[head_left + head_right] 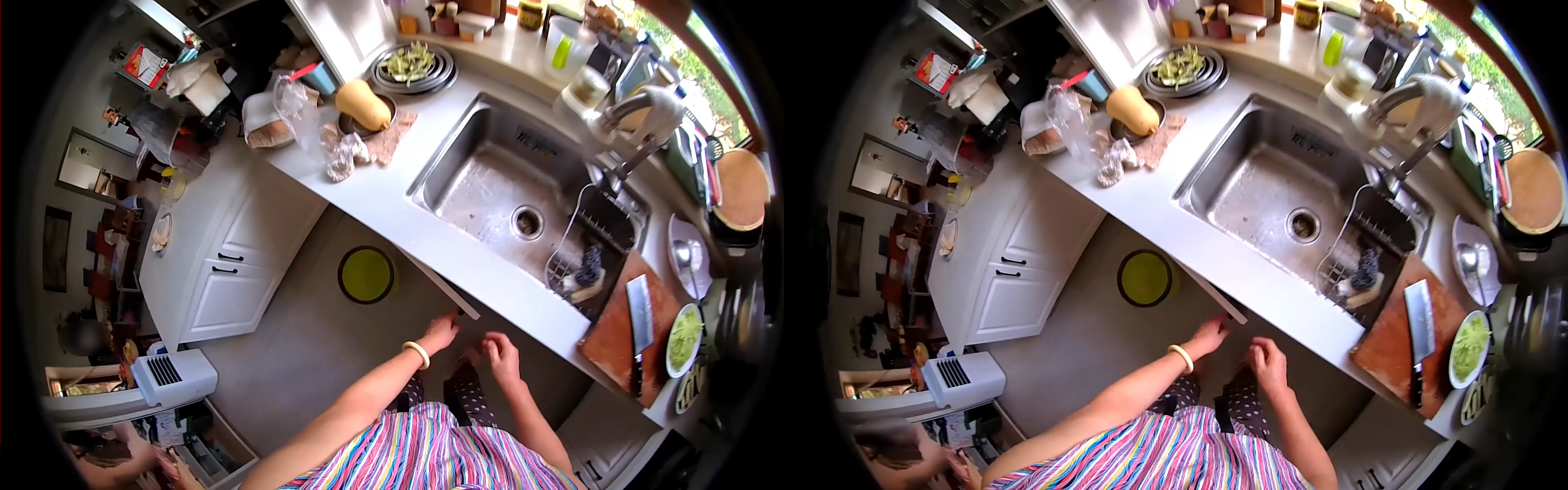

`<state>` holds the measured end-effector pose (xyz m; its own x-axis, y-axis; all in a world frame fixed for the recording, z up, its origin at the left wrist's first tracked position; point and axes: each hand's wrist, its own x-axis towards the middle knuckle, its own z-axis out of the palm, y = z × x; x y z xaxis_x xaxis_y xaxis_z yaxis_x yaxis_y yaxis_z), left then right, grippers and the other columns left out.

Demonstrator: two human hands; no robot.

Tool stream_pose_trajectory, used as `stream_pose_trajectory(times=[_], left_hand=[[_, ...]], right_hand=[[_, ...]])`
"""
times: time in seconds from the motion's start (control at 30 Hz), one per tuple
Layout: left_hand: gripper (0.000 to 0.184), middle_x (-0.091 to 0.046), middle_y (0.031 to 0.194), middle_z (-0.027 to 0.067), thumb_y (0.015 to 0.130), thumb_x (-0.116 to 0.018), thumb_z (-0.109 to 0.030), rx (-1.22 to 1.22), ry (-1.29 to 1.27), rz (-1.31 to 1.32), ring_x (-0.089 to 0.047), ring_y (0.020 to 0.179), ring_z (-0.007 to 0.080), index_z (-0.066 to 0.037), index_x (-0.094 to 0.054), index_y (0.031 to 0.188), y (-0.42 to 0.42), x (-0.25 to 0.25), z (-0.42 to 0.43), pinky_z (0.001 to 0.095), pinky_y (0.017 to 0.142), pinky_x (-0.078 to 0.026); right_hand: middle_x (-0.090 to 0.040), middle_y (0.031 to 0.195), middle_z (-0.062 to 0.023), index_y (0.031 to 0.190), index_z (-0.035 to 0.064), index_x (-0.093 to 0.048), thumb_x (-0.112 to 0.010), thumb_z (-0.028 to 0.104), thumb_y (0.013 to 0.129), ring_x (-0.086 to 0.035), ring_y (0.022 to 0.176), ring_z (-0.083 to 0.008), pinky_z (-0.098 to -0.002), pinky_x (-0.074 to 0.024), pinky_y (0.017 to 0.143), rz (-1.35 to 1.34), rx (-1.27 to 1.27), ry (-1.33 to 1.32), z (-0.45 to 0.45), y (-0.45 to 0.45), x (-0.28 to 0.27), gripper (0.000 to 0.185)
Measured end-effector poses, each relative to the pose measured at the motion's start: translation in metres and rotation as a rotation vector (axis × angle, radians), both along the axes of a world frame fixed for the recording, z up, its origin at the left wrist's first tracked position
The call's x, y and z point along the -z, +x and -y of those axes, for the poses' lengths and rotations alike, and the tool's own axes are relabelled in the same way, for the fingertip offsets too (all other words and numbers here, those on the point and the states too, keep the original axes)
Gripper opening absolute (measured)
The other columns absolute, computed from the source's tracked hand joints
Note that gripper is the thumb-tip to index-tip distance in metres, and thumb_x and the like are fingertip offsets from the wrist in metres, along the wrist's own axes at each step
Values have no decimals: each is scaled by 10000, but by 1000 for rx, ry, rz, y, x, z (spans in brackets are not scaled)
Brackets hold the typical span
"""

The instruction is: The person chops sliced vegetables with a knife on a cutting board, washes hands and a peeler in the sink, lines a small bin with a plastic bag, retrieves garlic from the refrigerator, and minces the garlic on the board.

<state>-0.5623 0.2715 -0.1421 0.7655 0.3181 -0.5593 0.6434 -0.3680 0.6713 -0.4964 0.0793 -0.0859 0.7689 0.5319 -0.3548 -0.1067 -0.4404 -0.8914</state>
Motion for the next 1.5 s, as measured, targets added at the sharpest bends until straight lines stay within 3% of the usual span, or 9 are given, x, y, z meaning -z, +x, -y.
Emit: stream_pose_trajectory(times=[0.17, 0.27, 0.5, 0.73, 0.93, 1.1, 1.23, 1.4, 1.5], left_hand=[[199, -652, 932, 185, 837, -549, -214, -17, -109, 17, -625, 858, 356, -72, -641, 942, 6, -91, -39, 415, 712, -509], [173, -594, 752, 178, 850, -546, -180, -191, 494, 602, -587, 723, 360, -34, -601, 773, 35, -130, -116, 441, 631, -472], [353, -506, 1153, 156, 806, -558, -61, -292, 1064, 474, -490, 1101, 348, -73, -514, 1156, 124, -130, -329, 429, 928, -415], [224, -621, 902, 230, 901, -459, -192, -509, 513, 608, -573, 850, 414, -1, -548, 977, 133, -125, -350, 456, 758, -450], [329, -596, 790, 54, 980, -443, -316, -199, -369, 610, -598, 706, 125, -2, -542, 983, 125, -193, -255, 265, 603, -493], [471, -599, 889, 76, 954, -442, -445, 18, -807, 555, -613, 774, 155, -20, -505, 1146, 116, -279, -233, 248, 653, -509], [623, -585, 1098, 140, 952, -388, -492, -39, -1999, 360, -606, 941, 241, -19, -346, 1356, 140, -267, -241, 315, 781, -516], [589, -503, 1269, 154, 971, -397, -423, -192, -1922, 451, -525, 1149, 239, -8, -311, 1379, 119, -235, -228, 313, 898, -483], [502, -452, 1328, 156, 992, -383, -326, -94, -834, 592, -490, 1191, 238, -8, -339, 1378, 100, -217, -229, 292, 922, -454]], right_hand=[[-670, 821, -93, 1055, 3, -594, -526, 57, 911, -639, 735, -146, -272, -518, 674, 16, -76, 58, 11, 32, -89, 168], [-656, 805, -81, 1059, -3, -591, -516, 47, 921, -602, 678, -119, -252, -501, 637, 111, -36, 123, 6, 55, -108, 166], [-650, 805, -77, 1052, -19, -582, -506, 42, 927, -608, 691, -120, -248, -499, 638, 219, 150, 172, -41, 80, -136, 158], [-650, 826, -80, 1058, -14, -579, -500, 73, 941, -612, 724, -126, -254, -506, 660, 58, 217, 274, -132, 71, -141, 166], [-551, 1194, -82, 1346, 47, -411, -448, 324, 974, -606, 852, -143, -276, -508, 666, -309, 309, 685, -270, 99, -149, 464], [-562, 820, 3, 1265, 163, -485, -394, 412, 975, -533, 641, -104, -301, -522, 657, -998, 251, 986, -290, 114, -120, 393], [-517, 1285, -89, 1275, 114, -464, -355, 417, 969, -519, 1167, -229, -422, -444, 978, -1188, 267, 1177, -318, 66, -167, 444], [-581, 1165, -83, 1216, 88, -491, -430, 219, 948, -583, 1053, -212, -377, -491, 902, -1048, 757, 1097, -314, 80, -88, 304], [-581, 1155, -87, 1214, 84, -483, -408, 209, 963, -589, 1046, -214, -360, -501, 884, -649, 622, 933, -301, 96, -142, 291]])
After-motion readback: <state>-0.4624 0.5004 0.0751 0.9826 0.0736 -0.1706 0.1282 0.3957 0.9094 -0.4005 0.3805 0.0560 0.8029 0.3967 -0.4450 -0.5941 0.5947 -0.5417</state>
